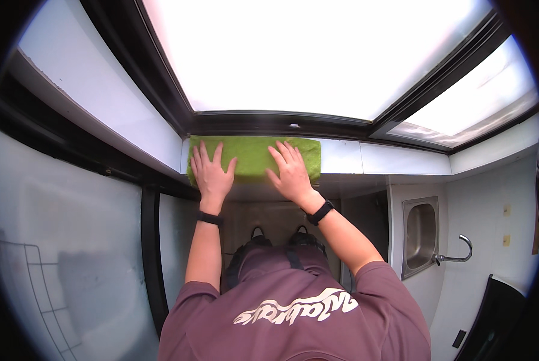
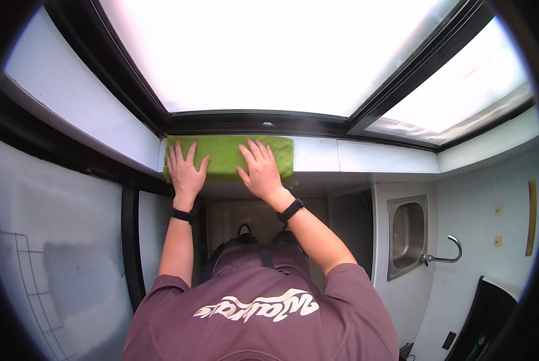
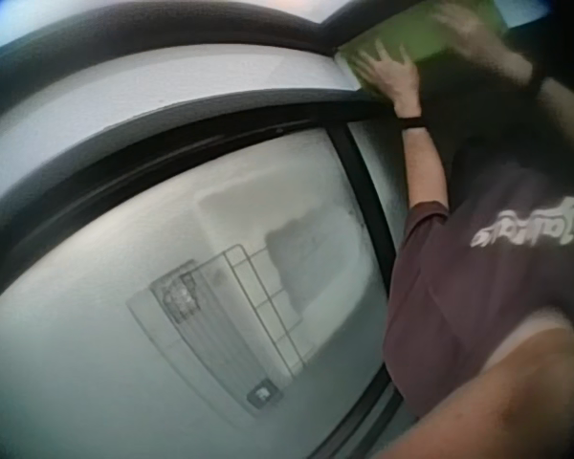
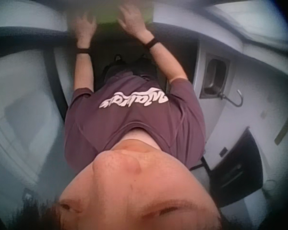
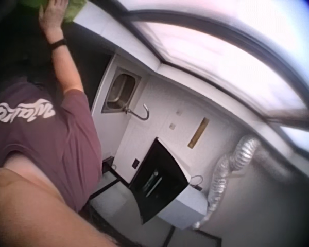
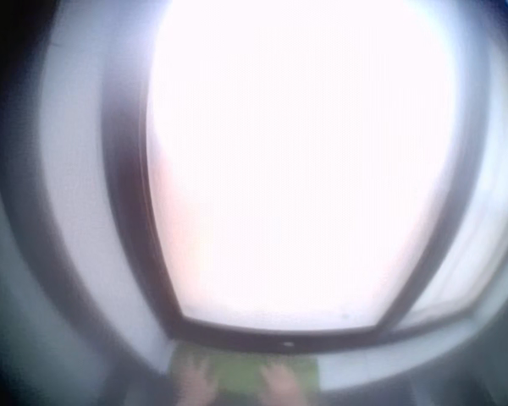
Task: The person wipes the frame of a sliding glass door and a kitchen countertop with a green cloth.
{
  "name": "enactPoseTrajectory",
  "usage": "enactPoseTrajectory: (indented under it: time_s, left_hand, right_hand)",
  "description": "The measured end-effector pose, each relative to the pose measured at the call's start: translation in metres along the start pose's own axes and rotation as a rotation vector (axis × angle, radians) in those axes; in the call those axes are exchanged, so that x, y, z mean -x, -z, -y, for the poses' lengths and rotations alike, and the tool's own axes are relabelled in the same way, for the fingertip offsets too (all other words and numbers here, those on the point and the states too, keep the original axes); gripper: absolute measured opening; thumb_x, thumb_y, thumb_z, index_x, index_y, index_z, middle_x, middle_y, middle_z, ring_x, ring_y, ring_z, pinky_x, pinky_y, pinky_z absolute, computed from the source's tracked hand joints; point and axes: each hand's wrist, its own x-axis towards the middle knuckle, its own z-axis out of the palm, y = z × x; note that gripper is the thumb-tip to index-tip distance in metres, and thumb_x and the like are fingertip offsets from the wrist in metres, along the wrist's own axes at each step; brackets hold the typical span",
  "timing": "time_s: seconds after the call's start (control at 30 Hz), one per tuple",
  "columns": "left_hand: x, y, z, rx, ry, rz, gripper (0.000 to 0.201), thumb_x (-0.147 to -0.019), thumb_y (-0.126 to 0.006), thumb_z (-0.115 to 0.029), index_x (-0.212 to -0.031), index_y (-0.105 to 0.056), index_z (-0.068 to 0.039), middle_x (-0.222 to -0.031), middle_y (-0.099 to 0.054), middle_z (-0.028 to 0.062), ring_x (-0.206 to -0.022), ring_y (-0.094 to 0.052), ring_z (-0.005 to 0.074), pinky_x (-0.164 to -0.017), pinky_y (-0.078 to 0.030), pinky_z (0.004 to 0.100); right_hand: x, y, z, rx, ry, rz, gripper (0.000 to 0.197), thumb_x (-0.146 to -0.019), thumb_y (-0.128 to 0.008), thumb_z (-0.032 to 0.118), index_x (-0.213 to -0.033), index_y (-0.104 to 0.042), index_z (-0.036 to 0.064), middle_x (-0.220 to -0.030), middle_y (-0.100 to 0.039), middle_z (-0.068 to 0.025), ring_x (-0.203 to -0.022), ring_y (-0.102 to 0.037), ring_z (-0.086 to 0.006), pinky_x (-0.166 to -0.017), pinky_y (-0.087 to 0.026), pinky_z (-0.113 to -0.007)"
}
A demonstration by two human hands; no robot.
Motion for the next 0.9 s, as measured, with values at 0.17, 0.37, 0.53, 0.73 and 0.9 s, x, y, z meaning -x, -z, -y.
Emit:
enactPoseTrajectory:
  time_s: [0.17, 0.37, 0.53, 0.73, 0.9]
  left_hand:
    - [0.004, 0.002, 0.003, -0.139, 0.042, 0.044, 0.063, -0.089, -0.06, -0.051, -0.142, -0.05, -0.02, -0.153, -0.03, 0.024, -0.141, -0.023, 0.0445, -0.116, -0.018, 0.0554]
    - [0.006, -0.006, -0.014, -0.19, 0.01, 0.063, 0.066, -0.09, -0.058, -0.052, -0.147, -0.044, -0.021, -0.152, -0.029, 0.0261, -0.141, -0.023, 0.0468, -0.115, -0.018, 0.0573]
    - [0.012, -0.012, -0.042, -0.167, -0.031, 0.082, 0.07, -0.089, -0.058, -0.053, -0.148, -0.042, -0.019, -0.153, -0.026, 0.0284, -0.141, -0.021, 0.0481, -0.114, -0.017, 0.0592]
    - [0.021, -0.02, -0.092, -0.104, -0.094, 0.1, 0.073, -0.086, -0.061, -0.055, -0.145, -0.046, -0.016, -0.152, -0.027, 0.0292, -0.141, -0.022, 0.0481, -0.114, -0.017, 0.0594]
    - [0.028, -0.027, -0.129, -0.043, -0.145, 0.095, 0.07, -0.085, -0.066, -0.048, -0.143, -0.047, -0.014, -0.15, -0.032, 0.0264, -0.138, -0.027, 0.045, -0.112, -0.023, 0.056]
  right_hand:
    - [0.004, 0.001, -0.006, 0.157, 0.028, 0.077, 0.06, -0.088, -0.063, 0.041, -0.138, -0.048, 0.0101, -0.144, -0.044, -0.0171, -0.136, -0.037, -0.0373, -0.112, -0.026, -0.059]
    - [0.013, 0.012, -0.02, 0.167, -0.001, 0.087, 0.07, -0.084, -0.067, 0.046, -0.144, -0.045, 0.017, -0.15, -0.038, -0.0147, -0.14, -0.033, -0.037, -0.112, -0.023, -0.063]
    - [0.025, 0.032, -0.044, 0.229, -0.032, 0.141, 0.084, -0.071, -0.079, 0.048, -0.144, -0.044, 0.0242, -0.151, -0.037, -0.0132, -0.14, -0.032, -0.0359, -0.113, -0.024, -0.061]
    - [0.049, 0.062, -0.085, 0.246, -0.06, 0.119, 0.086, -0.07, -0.081, 0.045, -0.145, -0.043, 0.0256, -0.151, -0.037, -0.0134, -0.139, -0.033, -0.0355, -0.113, -0.025, -0.06]
    - [0.066, 0.09, -0.122, 0.245, -0.066, 0.128, 0.084, -0.071, -0.08, 0.045, -0.145, -0.044, 0.0249, -0.151, -0.037, -0.013, -0.139, -0.034, -0.0352, -0.113, -0.026, -0.058]
